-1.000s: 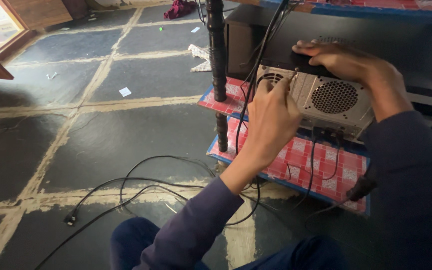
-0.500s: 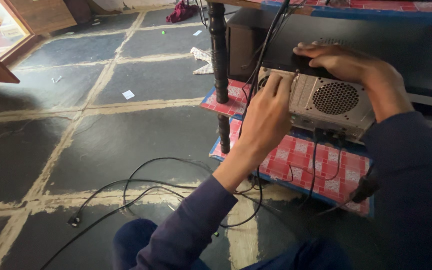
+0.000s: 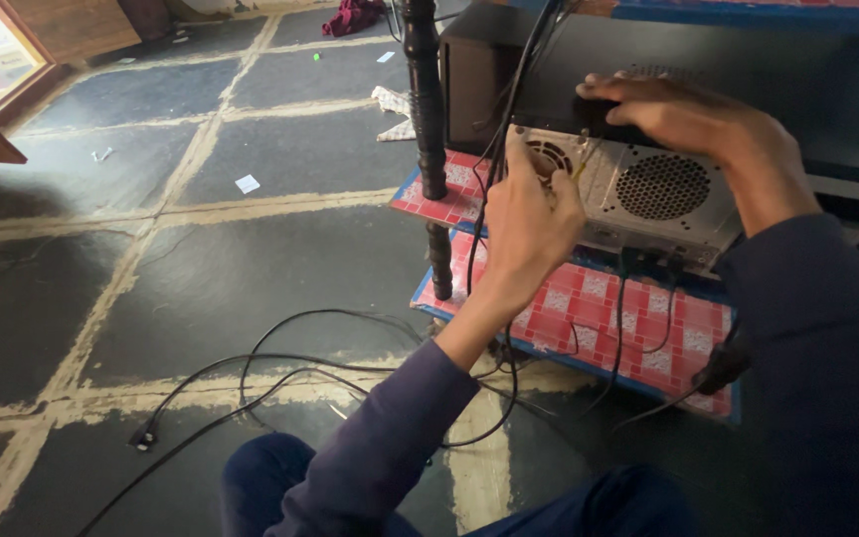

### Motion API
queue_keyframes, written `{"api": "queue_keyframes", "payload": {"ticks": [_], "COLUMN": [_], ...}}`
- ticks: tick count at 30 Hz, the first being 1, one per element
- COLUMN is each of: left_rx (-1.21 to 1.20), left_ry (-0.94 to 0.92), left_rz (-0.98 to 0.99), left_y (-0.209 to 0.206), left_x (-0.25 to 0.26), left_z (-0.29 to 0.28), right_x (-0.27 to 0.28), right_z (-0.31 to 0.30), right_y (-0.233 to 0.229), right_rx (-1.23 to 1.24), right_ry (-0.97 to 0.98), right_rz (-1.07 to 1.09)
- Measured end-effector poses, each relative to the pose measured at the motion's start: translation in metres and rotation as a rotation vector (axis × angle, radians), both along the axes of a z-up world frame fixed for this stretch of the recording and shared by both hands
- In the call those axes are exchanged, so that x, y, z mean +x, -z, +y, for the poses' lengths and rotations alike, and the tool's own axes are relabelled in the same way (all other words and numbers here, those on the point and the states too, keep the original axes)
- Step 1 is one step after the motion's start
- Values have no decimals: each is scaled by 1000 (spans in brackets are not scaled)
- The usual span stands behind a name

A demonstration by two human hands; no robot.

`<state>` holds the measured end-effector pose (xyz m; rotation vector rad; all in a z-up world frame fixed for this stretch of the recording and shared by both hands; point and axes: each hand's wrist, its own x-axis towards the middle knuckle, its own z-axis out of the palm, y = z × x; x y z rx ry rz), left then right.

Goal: The person sits on the floor in front of a desktop computer tower on a small table and uses a screwdriver to work on the rear of the case near the fan and ports. They unplug and rearrange cables, then coil a cable on the floor.

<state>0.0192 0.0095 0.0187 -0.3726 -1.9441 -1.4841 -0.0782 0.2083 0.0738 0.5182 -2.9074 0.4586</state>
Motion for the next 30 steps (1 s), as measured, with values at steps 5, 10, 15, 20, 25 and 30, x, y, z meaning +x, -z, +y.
{"api": "queue_keyframes", "payload": {"ticks": [5, 10, 15, 20, 25, 30], "left_rx": [-35, -15, 174, 275, 257, 353], "left_ry": [-47, 84, 231, 307, 302, 402], "left_rz": [8, -69, -312, -436, -399, -375], "left_y": [7, 24, 31, 29, 31, 30], "left_x": [-8, 5, 4, -1, -5, -17], "left_z": [6, -8, -12, -8, -11, -10], "right_x": [-3, -5, -2, 1, 4, 4], "right_z": [4, 5, 3, 0, -1, -2], "right_y": [2, 0, 2, 0, -1, -2], "right_rx": [10, 35, 27, -3, 19, 20], "right_ry": [4, -36, -21, -27, 15, 0], "right_rz": [7, 25, 2, 2, -28, -11]}}
